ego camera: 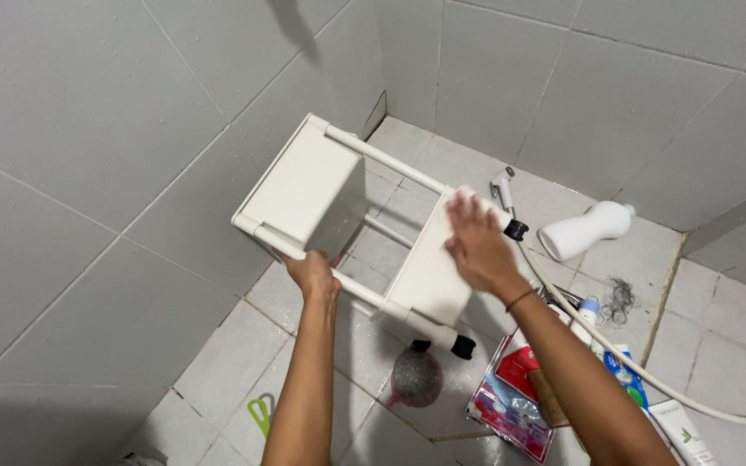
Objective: The person cleans a small plastic storage cart by rinsing it with a shower sprayer and wiping the surfaces with a cloth, including the shelves and legs.
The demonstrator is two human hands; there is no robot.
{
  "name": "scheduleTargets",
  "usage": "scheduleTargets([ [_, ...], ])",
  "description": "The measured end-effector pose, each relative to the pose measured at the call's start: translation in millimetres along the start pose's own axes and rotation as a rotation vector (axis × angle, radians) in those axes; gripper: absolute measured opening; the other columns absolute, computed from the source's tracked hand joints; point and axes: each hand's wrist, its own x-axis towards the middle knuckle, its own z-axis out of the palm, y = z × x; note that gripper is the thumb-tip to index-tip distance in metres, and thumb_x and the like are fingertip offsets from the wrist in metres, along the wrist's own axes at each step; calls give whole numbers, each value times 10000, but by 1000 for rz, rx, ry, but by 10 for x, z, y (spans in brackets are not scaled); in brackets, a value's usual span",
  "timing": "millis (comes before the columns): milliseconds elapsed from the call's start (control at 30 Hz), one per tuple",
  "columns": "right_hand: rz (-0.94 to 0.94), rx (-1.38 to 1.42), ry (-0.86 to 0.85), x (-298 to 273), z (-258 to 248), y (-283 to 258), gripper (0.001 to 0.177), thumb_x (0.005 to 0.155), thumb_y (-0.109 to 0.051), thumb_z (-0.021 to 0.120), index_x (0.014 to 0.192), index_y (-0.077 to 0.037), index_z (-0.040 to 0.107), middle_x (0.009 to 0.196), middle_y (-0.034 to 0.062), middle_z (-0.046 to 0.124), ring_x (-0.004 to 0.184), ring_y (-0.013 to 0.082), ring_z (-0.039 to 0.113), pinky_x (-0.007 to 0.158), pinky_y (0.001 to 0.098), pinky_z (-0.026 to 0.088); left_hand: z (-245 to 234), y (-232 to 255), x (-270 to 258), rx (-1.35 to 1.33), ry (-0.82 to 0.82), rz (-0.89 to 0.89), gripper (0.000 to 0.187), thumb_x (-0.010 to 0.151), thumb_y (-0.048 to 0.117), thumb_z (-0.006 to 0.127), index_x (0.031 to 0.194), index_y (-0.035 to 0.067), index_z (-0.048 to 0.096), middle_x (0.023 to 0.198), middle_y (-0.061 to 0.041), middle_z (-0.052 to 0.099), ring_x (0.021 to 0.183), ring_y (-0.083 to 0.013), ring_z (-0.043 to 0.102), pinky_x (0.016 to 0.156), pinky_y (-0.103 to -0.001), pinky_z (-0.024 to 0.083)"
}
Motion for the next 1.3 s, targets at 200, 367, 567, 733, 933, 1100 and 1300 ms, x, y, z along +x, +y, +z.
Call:
scheduleTargets([
  [200, 204, 42, 293, -202, 422, 65, 701, 1060, -380, 315, 1572, 75, 169, 1665, 299, 63, 1552, 419, 1, 1241, 490, 72, 104, -321, 238, -164, 60, 75, 1048, 750, -168, 377, 1629, 259, -2, 1598, -150, 270, 1333, -343, 484, 919, -440, 596],
  [367, -54, 228, 461, -481, 705, -128, 558, 1086, -228, 367, 1565, 47, 289, 1637, 312, 245, 1553, 447, 215, 1271, 443, 231, 150, -521, 375, -248, 148, 65, 1042, 750, -176, 353, 1624, 249, -22, 1612, -149, 238, 1401, -333, 417, 967, -428, 570],
  [567, -71, 12, 390, -609, 778, -911, 518, 1040, -166, 443, 1487, 91, 395, 1566, 271, 374, 1447, 420, 368, 1170, 474, 337, 277, -542, 442, -257, 160, -23, 1070, 732, -173, 344, 1670, 222, 13, 1487, -196, 527, 669, -230, 434, 470, -329, 373],
  [733, -70, -33, 296, -1137, 417, -576, 507, 1063, -234, 350, 1509, 0, 409, 1582, 179, 400, 1485, 335, 366, 1213, 416, 321, 235, -560, 412, -218, 164, -25, 1082, 704, -185, 335, 1651, 221, 3, 1501, -162, 472, 714, -173, 520, 487, -322, 415],
  [933, -181, 168, -22, -743, 324, -358, 563, 1061, -340, 357, 1589, -148, 326, 1682, 83, 249, 1563, 291, 159, 1230, 550, 94, 160, -480, 248, -49, 59, -58, 1079, 704, -189, 304, 1637, 272, 21, 1566, -155, 339, 1232, -311, 559, 782, -399, 590],
  [1100, 139, 207, 38, -241, 429, 53, 607, 1083, -365, 305, 1623, -154, 125, 1711, 92, -27, 1563, 313, -47, 1233, 544, 58, 85, -621, 435, -43, 145, -59, 1049, 739, -179, 333, 1624, 222, -60, 1552, -207, 305, 1166, -366, 614, 802, -399, 640],
  [1300, 164, 1089, 324, -308, 701, 78, 758, 1055, -426, 360, 1613, -112, -46, 1703, 100, -168, 1578, 284, -100, 1230, 440, 160, -59, -797, 749, -33, 194, 49, 937, 761, -159, 407, 1596, 89, 61, 1507, -277, 376, 1302, -412, 533, 1011, -521, 450],
])
